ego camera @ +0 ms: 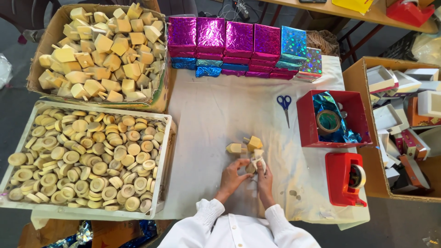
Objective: The person wipes wooden dreidels with a white cloth and places them into a small square box on a table.
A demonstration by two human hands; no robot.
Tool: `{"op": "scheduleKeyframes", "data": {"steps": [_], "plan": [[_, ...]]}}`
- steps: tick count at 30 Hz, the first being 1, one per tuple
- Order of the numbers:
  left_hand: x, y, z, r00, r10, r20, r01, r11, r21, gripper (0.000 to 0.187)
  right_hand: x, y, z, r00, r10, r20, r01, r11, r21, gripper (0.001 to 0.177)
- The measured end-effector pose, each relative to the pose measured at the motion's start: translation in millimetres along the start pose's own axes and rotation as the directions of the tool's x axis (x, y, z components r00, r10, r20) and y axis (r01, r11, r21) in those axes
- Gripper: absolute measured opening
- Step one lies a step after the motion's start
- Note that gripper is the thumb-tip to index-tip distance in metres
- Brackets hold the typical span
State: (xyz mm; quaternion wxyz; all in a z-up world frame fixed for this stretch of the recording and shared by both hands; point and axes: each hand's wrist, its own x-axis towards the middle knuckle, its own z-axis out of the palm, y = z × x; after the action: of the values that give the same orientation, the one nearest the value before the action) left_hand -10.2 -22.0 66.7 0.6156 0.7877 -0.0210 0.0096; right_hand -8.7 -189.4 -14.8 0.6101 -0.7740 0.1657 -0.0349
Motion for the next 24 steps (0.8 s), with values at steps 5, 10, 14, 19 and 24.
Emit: {"op": "scheduleKeyframes", "data": {"steps": [5, 10, 14, 19, 24], "plan": [[5, -25, 7, 0.984, 0.166, -0.057, -0.165, 0.986, 0.037, 0.057, -8, -45, 11, 0.823, 0.394, 0.41, -0.568, 0.6, 0.564, 0.044], [-5, -44, 17, 0.995, 0.102, 0.02, -0.102, 0.994, 0.044, 0.056, 10, 40, 17, 0.895, 0.235, 0.379, -0.437, 0.626, 0.646, 0.032], [-4, -20, 12, 0.999, 0.031, 0.031, -0.031, 0.999, 0.008, 0.057, 21, 71, 13, 0.924, 0.268, 0.272, -0.381, 0.707, 0.596, 0.031], [0, -42, 17, 0.992, -0.052, -0.112, 0.048, 0.998, -0.042, 0.053, 2, 16, 20, 0.826, 0.433, 0.361, -0.556, 0.526, 0.643, 0.034], [2, -56, 18, 0.959, 0.265, -0.097, -0.221, 0.92, 0.325, 0.045, -8, 16, 30, 0.894, 0.226, 0.386, -0.407, 0.77, 0.491, 0.038]]}}
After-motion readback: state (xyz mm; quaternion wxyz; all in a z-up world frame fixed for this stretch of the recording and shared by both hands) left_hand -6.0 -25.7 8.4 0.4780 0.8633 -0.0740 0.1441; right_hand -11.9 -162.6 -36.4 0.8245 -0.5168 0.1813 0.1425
